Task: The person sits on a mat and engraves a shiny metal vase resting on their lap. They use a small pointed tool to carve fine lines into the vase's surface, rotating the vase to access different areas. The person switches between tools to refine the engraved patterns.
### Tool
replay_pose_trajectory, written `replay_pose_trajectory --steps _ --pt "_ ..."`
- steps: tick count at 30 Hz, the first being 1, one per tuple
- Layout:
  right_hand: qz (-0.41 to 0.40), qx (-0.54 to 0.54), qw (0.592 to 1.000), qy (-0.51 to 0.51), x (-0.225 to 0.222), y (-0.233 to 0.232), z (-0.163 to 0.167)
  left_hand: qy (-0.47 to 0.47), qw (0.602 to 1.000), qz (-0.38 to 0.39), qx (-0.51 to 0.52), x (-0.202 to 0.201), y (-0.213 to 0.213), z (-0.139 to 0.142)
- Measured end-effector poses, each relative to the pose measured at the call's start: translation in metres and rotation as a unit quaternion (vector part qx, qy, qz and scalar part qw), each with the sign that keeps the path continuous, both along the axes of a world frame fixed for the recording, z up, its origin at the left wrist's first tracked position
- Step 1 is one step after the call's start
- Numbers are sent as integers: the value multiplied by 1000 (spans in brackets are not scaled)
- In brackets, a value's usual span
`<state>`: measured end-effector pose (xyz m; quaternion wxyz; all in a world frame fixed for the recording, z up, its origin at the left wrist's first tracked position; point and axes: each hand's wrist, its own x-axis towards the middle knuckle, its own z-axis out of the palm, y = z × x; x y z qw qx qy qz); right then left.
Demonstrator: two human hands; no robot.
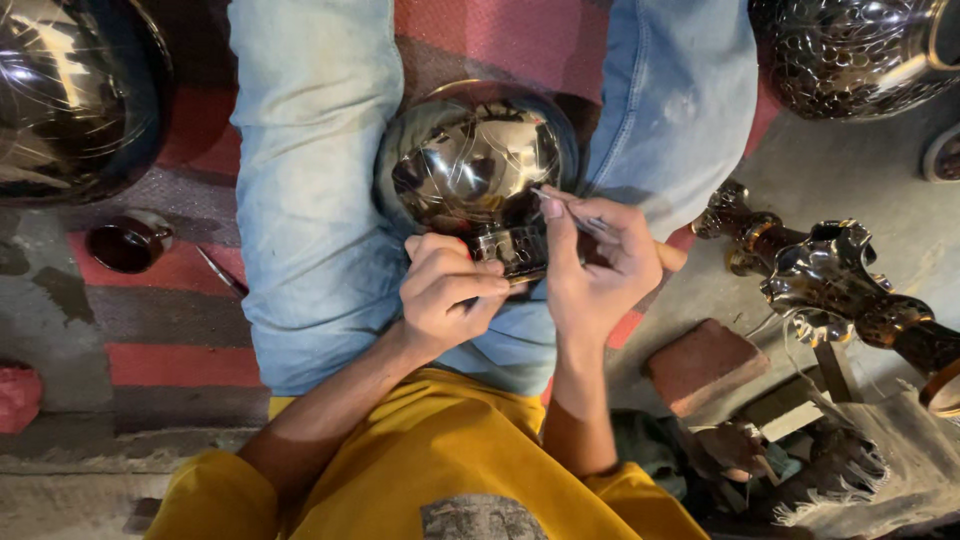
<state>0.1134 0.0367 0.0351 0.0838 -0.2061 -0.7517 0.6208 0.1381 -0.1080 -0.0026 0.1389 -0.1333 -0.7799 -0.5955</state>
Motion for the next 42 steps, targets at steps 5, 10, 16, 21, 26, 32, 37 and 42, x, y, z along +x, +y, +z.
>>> replay_pose_trajectory --steps 5,10,16,21,26,32,37,42 --pt "-37 15 999 -1 -7 -12 5 -4 1000 15 4 3 1 -5" --pt "-40 84 996 -13 -9 -18 12 -17 1000 12 7 5 2 -8" --pt "-45 108 993 -8 -11 -18 12 -14 1000 9 24 3 2 -7" --pt "-27 90 996 -6 -5 -17 15 -13 999 7 30 3 1 -6" --pt "-32 60 997 -20 -2 -21 15 -13 999 11 34 2 0 -3" --pt "-55 73 996 7 -1 -27 11 -12 999 8 30 3 -1 -2" --pt "-36 67 997 -4 5 -31 17 -9 999 5 31 2 -2 -3" --pt "-18 64 998 -14 9 -34 22 -11 1000 -4 26 4 -4 -2"
